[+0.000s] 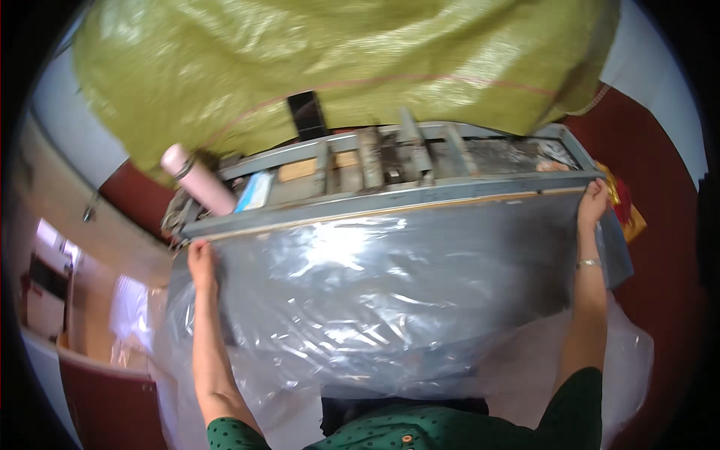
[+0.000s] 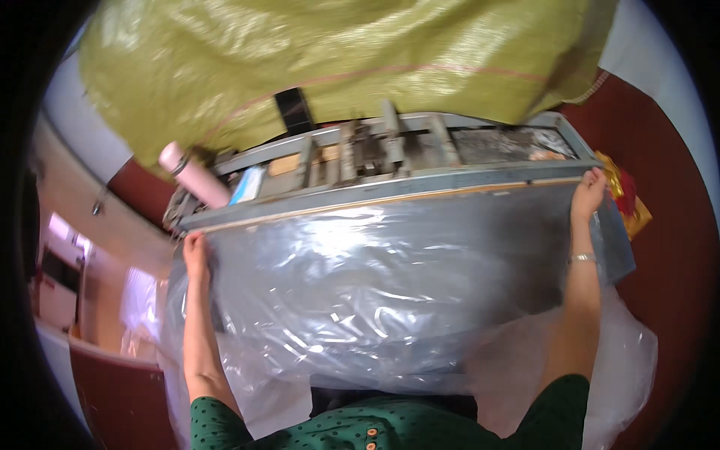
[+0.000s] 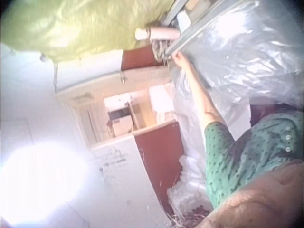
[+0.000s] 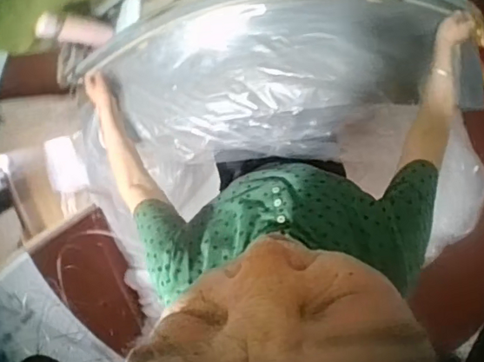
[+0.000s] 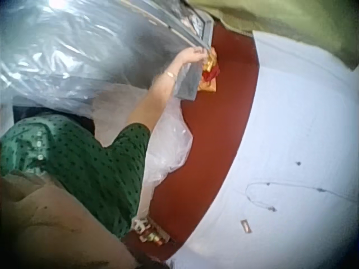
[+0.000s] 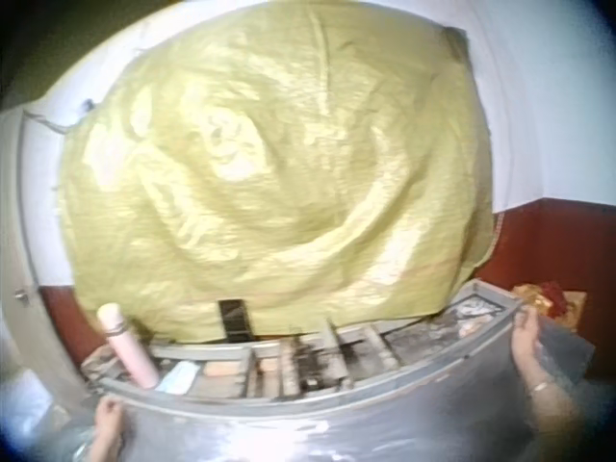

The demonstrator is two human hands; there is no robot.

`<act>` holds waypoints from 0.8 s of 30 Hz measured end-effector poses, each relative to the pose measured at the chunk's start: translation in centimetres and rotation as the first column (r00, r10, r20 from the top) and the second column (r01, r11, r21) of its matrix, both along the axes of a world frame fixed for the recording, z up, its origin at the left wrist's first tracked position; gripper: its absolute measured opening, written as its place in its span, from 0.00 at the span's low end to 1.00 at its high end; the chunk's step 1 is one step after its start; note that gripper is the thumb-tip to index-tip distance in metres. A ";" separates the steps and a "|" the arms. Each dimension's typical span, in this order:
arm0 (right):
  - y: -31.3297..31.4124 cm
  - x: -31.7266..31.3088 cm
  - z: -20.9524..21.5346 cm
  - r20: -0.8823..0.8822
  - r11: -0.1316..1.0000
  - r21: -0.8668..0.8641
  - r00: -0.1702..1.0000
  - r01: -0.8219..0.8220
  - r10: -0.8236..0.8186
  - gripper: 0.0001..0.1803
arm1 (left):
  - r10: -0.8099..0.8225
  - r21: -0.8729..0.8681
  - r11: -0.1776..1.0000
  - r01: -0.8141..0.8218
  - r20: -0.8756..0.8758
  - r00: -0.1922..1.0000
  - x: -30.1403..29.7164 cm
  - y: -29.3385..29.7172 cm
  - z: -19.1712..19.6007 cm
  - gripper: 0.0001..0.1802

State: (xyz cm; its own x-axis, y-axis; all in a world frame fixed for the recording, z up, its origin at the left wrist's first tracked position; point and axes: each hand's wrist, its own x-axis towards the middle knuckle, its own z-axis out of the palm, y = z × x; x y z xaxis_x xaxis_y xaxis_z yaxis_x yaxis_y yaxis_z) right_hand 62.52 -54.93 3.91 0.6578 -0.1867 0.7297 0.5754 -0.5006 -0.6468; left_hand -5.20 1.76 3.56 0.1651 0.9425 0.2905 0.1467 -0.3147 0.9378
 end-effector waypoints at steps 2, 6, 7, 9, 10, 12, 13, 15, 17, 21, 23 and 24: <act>6.1 -7.5 4.8 0.092 0.985 -0.026 0.981 -0.171 0.173 0.11 | -0.132 0.078 0.988 0.135 -0.045 0.990 -1.2 -4.6 4.3 0.03; 16.8 -24.5 10.8 -0.010 0.708 -0.157 0.718 -0.688 0.696 0.07 | -0.162 0.189 0.967 0.173 -0.071 0.984 -5.1 -13.1 10.2 0.02; 19.0 -28.9 11.6 -0.024 0.618 -0.243 0.642 -0.748 0.767 0.09 | -0.158 0.208 0.964 0.165 -0.046 0.986 -6.3 -14.8 10.9 0.02; 22.8 -35.9 12.1 -0.013 0.319 -0.328 0.342 -0.889 0.939 0.13 | -0.131 0.256 0.955 0.148 -0.084 0.988 -8.3 -17.3 11.8 0.03; 24.3 -39.1 12.7 0.036 0.246 -0.429 0.256 -0.869 0.966 0.14 | -0.115 0.281 0.949 0.139 -0.103 0.988 -9.4 -18.4 12.4 0.04; 26.3 -45.2 13.3 0.028 0.161 -0.475 0.168 -0.865 0.985 0.17 | -0.053 0.372 0.922 0.107 -0.151 0.987 -11.5 -20.1 13.1 0.04; 27.0 -47.0 13.0 -0.016 0.093 -0.465 0.113 -0.880 0.993 0.12 | -0.028 0.413 0.905 0.098 -0.172 0.985 -12.3 -20.9 13.3 0.05; 27.2 -48.9 12.3 -0.428 -0.239 -0.175 -0.144 -0.955 0.892 0.09 | -0.015 0.424 0.897 0.125 -0.254 0.967 -13.6 -22.1 13.7 0.08; 27.1 -47.8 9.7 -0.422 -0.262 -0.030 -0.225 -0.965 0.878 0.09 | -0.093 0.267 0.940 0.211 -0.396 0.913 -14.4 -23.6 14.7 0.07; 23.1 -37.4 4.1 -0.468 0.062 -0.035 0.071 -0.997 0.881 0.09 | -0.617 -0.333 0.774 0.538 -0.584 0.527 -13.0 -25.9 11.0 0.11; 17.6 -30.1 2.9 -0.493 0.369 -0.133 0.384 -0.920 0.781 0.09 | -0.756 -0.448 0.620 0.645 -0.563 0.336 -11.5 -26.8 7.6 0.12; 13.9 -26.3 2.4 -0.492 0.443 -0.128 0.445 -0.887 0.748 0.09 | -0.771 -0.456 0.581 0.674 -0.573 0.277 -11.2 -27.3 6.0 0.12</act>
State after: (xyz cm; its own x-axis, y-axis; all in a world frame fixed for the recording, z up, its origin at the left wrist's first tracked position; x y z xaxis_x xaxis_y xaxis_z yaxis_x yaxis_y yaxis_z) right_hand 36.25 -41.01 6.28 0.5473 0.7696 0.3289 0.6213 -0.1103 -0.7757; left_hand -16.44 -25.58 9.58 0.8801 0.3449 -0.3261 0.4703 -0.5401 0.6979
